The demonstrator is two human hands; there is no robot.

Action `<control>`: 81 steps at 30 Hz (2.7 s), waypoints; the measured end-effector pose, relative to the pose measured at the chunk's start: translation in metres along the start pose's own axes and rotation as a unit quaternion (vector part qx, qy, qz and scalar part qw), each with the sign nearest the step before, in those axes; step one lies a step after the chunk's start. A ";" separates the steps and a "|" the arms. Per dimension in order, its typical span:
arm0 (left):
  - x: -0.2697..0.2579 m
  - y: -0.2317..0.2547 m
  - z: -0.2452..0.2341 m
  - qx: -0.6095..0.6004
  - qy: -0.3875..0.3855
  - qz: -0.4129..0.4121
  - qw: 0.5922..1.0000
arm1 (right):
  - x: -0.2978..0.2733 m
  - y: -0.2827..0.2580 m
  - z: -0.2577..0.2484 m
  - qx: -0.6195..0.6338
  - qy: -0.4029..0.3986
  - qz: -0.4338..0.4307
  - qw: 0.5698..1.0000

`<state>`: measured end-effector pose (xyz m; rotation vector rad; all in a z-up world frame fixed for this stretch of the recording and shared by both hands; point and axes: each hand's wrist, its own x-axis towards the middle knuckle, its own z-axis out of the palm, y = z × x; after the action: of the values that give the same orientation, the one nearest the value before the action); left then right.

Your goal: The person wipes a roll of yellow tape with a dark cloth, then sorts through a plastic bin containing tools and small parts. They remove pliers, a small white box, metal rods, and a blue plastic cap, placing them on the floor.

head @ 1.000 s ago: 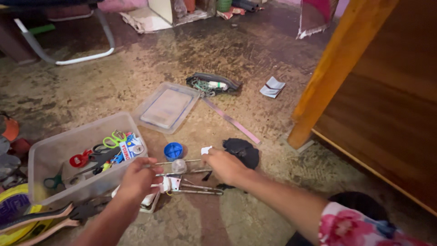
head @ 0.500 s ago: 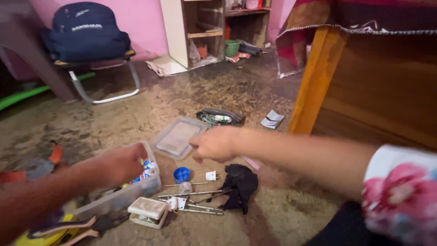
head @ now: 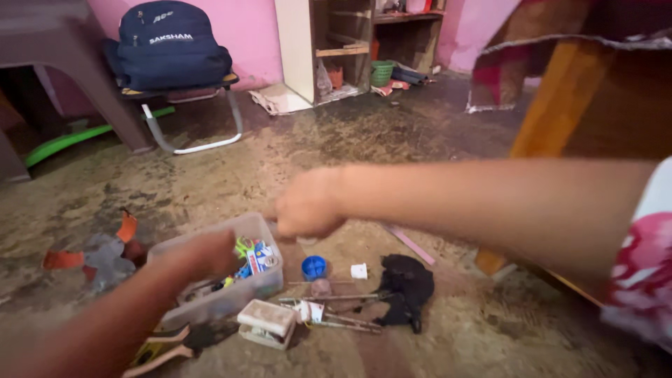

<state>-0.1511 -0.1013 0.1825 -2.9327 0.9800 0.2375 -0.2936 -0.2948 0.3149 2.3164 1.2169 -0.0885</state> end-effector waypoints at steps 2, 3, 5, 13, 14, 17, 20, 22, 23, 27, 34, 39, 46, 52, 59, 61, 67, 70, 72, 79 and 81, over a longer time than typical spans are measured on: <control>0.001 -0.022 0.014 -0.017 0.008 -0.036 0.999 | 0.020 0.006 0.022 0.020 0.006 0.001 1.000; -0.001 -0.032 0.024 -0.009 0.019 -0.044 0.999 | 0.034 0.009 0.034 0.010 -0.013 0.004 1.000; -0.002 -0.043 0.044 0.007 0.042 -0.057 0.997 | 0.060 0.015 0.057 -0.009 -0.053 0.012 0.998; 0.021 -0.063 0.125 -0.025 0.104 -0.128 0.986 | 0.147 0.043 0.114 0.004 -0.016 -0.031 0.999; 0.024 -0.066 0.134 -0.007 0.111 -0.118 0.987 | 0.156 0.047 0.119 0.002 0.004 -0.042 0.999; 0.039 -0.066 0.152 -0.020 0.113 -0.114 0.987 | 0.178 0.059 0.136 0.012 -0.055 -0.009 0.998; 0.035 -0.062 0.159 0.132 0.003 0.014 0.991 | 0.193 0.070 0.157 0.039 -0.050 -0.005 0.998; 0.035 -0.054 0.155 -0.012 0.007 -0.103 0.995 | 0.202 0.074 0.174 0.038 -0.022 -0.005 0.999; 0.036 -0.048 0.151 -0.083 0.015 -0.162 0.983 | 0.205 0.077 0.182 0.037 -0.008 -0.004 0.999; 0.030 -0.038 0.133 -0.054 0.018 -0.174 0.983 | 0.217 0.083 0.213 0.073 0.010 0.018 0.997; 0.029 -0.038 0.135 -0.038 0.049 -0.159 0.985 | 0.235 0.077 0.237 0.100 0.012 0.038 0.994; 0.033 -0.044 0.134 -0.055 0.060 -0.144 0.986 | 0.252 0.066 0.228 0.112 0.012 0.034 0.993; 0.046 -0.060 0.132 -0.087 0.020 -0.062 0.994 | 0.272 0.065 0.232 0.121 0.018 0.085 0.989; 0.052 -0.070 0.135 -0.114 0.043 -0.031 0.992 | 0.266 0.075 0.242 0.241 -0.073 0.184 0.950; 0.057 -0.072 0.144 -0.110 0.037 -0.031 0.993 | 0.267 0.077 0.261 0.254 -0.003 0.197 0.947; 0.055 -0.069 0.142 -0.085 0.014 -0.055 0.995 | 0.263 0.083 0.255 0.233 0.017 0.166 0.958; 0.048 -0.050 0.120 0.019 -0.081 -0.058 0.995 | 0.205 0.092 0.217 0.211 -0.020 0.122 0.970; 0.046 -0.040 0.099 0.035 -0.070 -0.039 0.996 | 0.172 0.090 0.192 0.161 -0.026 0.111 0.980; 0.038 -0.025 0.101 0.008 -0.078 -0.052 0.996 | 0.149 0.078 0.185 0.132 -0.038 0.099 0.986; 0.026 -0.004 0.114 -0.059 -0.101 -0.095 0.989 | 0.122 0.068 0.157 0.086 -0.074 0.086 0.990; 0.024 -0.002 0.113 -0.059 -0.134 -0.105 0.984 | 0.126 0.067 0.153 0.090 -0.056 0.071 0.992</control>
<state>-0.1460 -0.1047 0.0668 -2.9706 0.6356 0.6805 -0.1392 -0.3035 0.1736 2.5087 1.0221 -0.2832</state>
